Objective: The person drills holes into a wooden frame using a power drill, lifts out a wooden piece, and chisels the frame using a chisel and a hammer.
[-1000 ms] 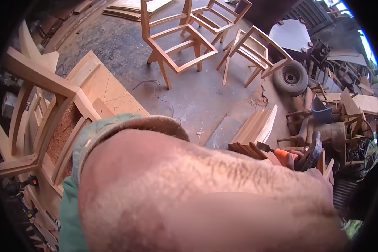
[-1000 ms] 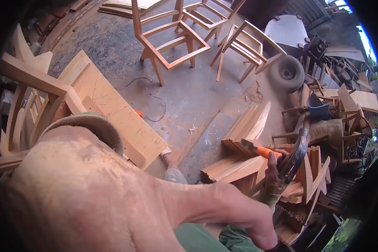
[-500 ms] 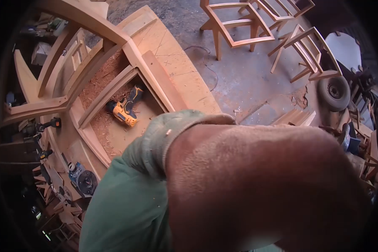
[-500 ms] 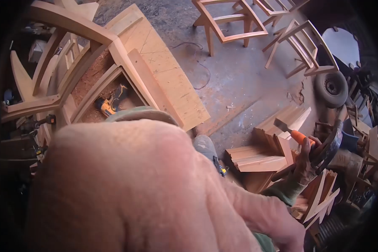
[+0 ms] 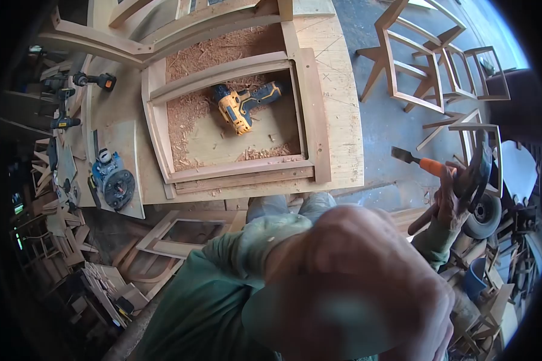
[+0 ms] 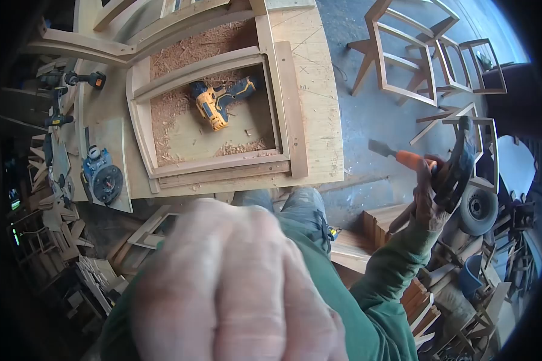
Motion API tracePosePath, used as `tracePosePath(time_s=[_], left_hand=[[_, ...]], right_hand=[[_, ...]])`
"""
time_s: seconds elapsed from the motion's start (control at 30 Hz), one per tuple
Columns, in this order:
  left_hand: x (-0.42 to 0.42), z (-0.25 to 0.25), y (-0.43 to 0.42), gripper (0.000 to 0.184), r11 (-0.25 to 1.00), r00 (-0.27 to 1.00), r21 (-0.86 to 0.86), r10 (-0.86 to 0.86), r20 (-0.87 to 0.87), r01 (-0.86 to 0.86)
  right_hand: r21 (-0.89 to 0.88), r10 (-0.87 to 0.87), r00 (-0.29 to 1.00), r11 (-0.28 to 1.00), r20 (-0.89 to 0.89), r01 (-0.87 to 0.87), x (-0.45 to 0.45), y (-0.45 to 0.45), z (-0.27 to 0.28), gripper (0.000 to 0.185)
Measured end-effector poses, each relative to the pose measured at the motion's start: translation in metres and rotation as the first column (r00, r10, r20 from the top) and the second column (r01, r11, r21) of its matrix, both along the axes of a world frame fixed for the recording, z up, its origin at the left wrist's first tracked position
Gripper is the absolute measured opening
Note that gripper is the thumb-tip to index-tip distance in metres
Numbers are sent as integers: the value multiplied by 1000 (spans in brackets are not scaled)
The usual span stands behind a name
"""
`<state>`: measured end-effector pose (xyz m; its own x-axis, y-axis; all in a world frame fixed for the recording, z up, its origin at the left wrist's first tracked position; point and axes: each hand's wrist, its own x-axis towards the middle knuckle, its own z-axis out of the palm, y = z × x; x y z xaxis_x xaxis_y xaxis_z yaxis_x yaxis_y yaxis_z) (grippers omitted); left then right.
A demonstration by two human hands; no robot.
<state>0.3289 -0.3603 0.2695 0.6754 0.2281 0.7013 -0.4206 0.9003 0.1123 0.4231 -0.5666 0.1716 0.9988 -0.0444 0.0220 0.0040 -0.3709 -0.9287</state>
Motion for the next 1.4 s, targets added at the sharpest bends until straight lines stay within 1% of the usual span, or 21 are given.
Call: tracePosePath(time_s=[0.07,0.1,0.13,0.17,0.23,0.3,0.4,0.43,0.5,0.53,0.57,0.6,0.67,0.77,0.83,0.87,0.97,1.1,1.23,1.3,1.4], left_hand=[[-11,-5,22,15,989,992,-87,125,9,-124],[-15,-22,48,20,961,986,220,167,8,-165],[-20,-38,73,26,830,972,509,224,71,-228],[-26,-48,87,27,635,914,729,404,-31,-256],[-32,-67,119,36,101,731,995,680,-58,-15],[-25,-95,146,53,54,716,998,695,-67,41],[-24,-119,160,67,-18,760,983,632,151,-181],[-29,-114,158,72,1,789,999,613,35,-45],[-31,-127,152,63,221,822,975,559,-106,-25],[-37,-122,155,50,209,776,975,602,-189,75],[-35,-154,157,40,304,768,947,579,-274,108],[-37,-161,155,34,612,791,786,441,-425,81],[-42,-174,154,27,857,760,515,317,-568,27],[-69,-170,153,20,782,538,620,550,-639,-62],[-90,-172,156,21,546,345,837,795,-500,-46],[-92,-176,151,20,635,316,768,748,-583,-84],[-87,-186,129,15,667,269,711,743,-613,-223],[-68,-206,95,16,568,133,764,820,-557,-307],[-55,-200,62,19,509,-47,761,818,-573,-402],[-53,-201,52,20,484,-121,775,812,-571,-407],[-46,-204,37,21,467,-174,751,784,-596,-467]], right_hand=[[-7,78,997,997,-29,-78,1,21,5,44],[-7,118,992,993,-46,-119,-2,32,8,45],[-4,162,984,987,-77,-163,-5,44,11,45],[-13,224,967,974,-122,-228,-9,56,12,34],[130,310,935,948,-171,-290,-19,85,18,19],[-36,421,897,903,-131,-429,-23,114,24,32],[-182,610,792,781,23,-597,-34,161,25,46],[-171,675,733,734,84,-657,-36,171,23,45],[-105,774,601,627,201,-772,-37,194,22,45],[-96,793,573,599,205,-795,-40,202,21,46],[-136,810,553,581,196,-802,-40,209,23,50],[-177,826,533,561,186,-808,-42,215,25,54],[-226,856,483,515,182,-827,-40,225,22,57],[-320,912,372,409,172,-854,-26,228,14,51],[-328,928,350,373,127,-868,-16,223,7,50],[-305,936,337,353,107,-884,-13,219,5,49],[-112,946,324,320,-16,-941,7,198,-19,45],[152,934,272,311,-234,-938,52,162,-73,40],[20,937,268,279,-225,-960,81,142,-56,32],[142,952,238,267,-193,-953,81,140,-18,42],[422,997,61,78,-53,-903,88,124,3,49]])
